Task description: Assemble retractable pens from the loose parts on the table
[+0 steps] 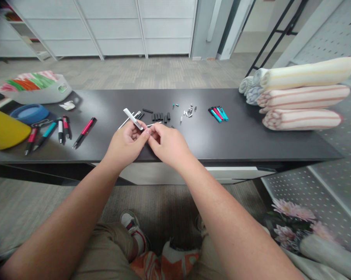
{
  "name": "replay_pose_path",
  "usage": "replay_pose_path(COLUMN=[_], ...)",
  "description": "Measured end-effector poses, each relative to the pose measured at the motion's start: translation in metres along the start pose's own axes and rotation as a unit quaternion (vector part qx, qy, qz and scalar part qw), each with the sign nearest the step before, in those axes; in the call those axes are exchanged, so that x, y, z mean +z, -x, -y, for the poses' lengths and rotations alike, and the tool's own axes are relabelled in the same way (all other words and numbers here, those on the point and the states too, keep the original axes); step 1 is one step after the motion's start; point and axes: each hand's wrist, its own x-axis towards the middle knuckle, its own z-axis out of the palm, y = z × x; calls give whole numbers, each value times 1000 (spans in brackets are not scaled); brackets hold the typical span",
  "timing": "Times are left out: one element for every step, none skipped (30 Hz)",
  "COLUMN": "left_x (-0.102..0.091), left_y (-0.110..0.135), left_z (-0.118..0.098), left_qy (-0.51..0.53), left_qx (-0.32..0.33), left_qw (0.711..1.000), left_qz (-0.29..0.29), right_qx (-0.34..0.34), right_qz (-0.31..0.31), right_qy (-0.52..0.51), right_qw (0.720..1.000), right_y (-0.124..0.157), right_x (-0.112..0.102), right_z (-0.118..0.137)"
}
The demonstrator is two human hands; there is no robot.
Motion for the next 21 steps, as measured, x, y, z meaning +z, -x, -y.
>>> replay_pose_path(left_x=[0, 0, 0, 0, 0, 0, 0, 0, 1, 1, 2, 2, 3, 3, 4, 5, 5, 6, 6, 6, 6], left_y=[0, 0, 0, 0, 0, 0, 1, 1, 2, 3, 3, 4, 5, 6, 6, 7, 7, 8, 8, 8, 8], left_z=[0, 0, -1, -1, -1, -1, -2, -3, -4, -5, -7, -8, -9, -9, -10, -10, -10, -9, -9, -9, -9], left_qy=[-2, -3, -4, -6, -8, -11, -16, -24, -35, -49, -65, -83, -100, -115, -128, -139, -148, -155, -161, -165, -168], left_qx=[0, -1, -1, -1, 0, 2, 3, 5, 7, 8, 9, 10, 13, 17, 21, 25, 28, 30, 31, 32, 33], left_qw=[1000, 1000, 1000, 1000, 1000, 1000, 1000, 1000, 999, 999, 998, 996, 995, 993, 991, 990, 988, 987, 986, 985, 985], left_qz=[0, 1, 2, 1, 0, -2, -3, -5, -6, -8, -12, -16, -21, -25, -29, -30, -30, -29, -28, -28, -28], right_qx=[1, 2, 1, 0, -1, -2, -3, -3, -4, -5, -6, -6, -6, -5, -5, -5, -6, -8, -10, -12, -13], right_qz=[0, 0, 0, -1, -1, -2, -1, -3, -3, -3, -3, -4, -2, -1, 1, 1, 1, -1, -4, -7, -8], right_qy=[2, 4, 5, 7, 9, 10, 11, 12, 12, 12, 11, 11, 10, 9, 9, 8, 8, 8, 9, 10, 11], right_qw=[1000, 1000, 1000, 1000, 1000, 1000, 1000, 1000, 1000, 1000, 1000, 1000, 1000, 1000, 1000, 1000, 1000, 1000, 1000, 1000, 1000], right_y=[0, 0, 0, 0, 0, 0, 0, 0, 0, 0, 0, 0, 0, 0, 0, 0, 0, 0, 0, 0, 0], right_x=[0, 0, 0, 0, 0, 0, 0, 1, 1, 1, 1, 1, 1, 1, 0, 0, 0, 0, 0, 0, 0], right_z=[0, 1, 1, 1, 1, 1, 1, 1, 1, 0, 0, 1, 1, 1, 1, 2, 2, 2, 2, 2, 1])
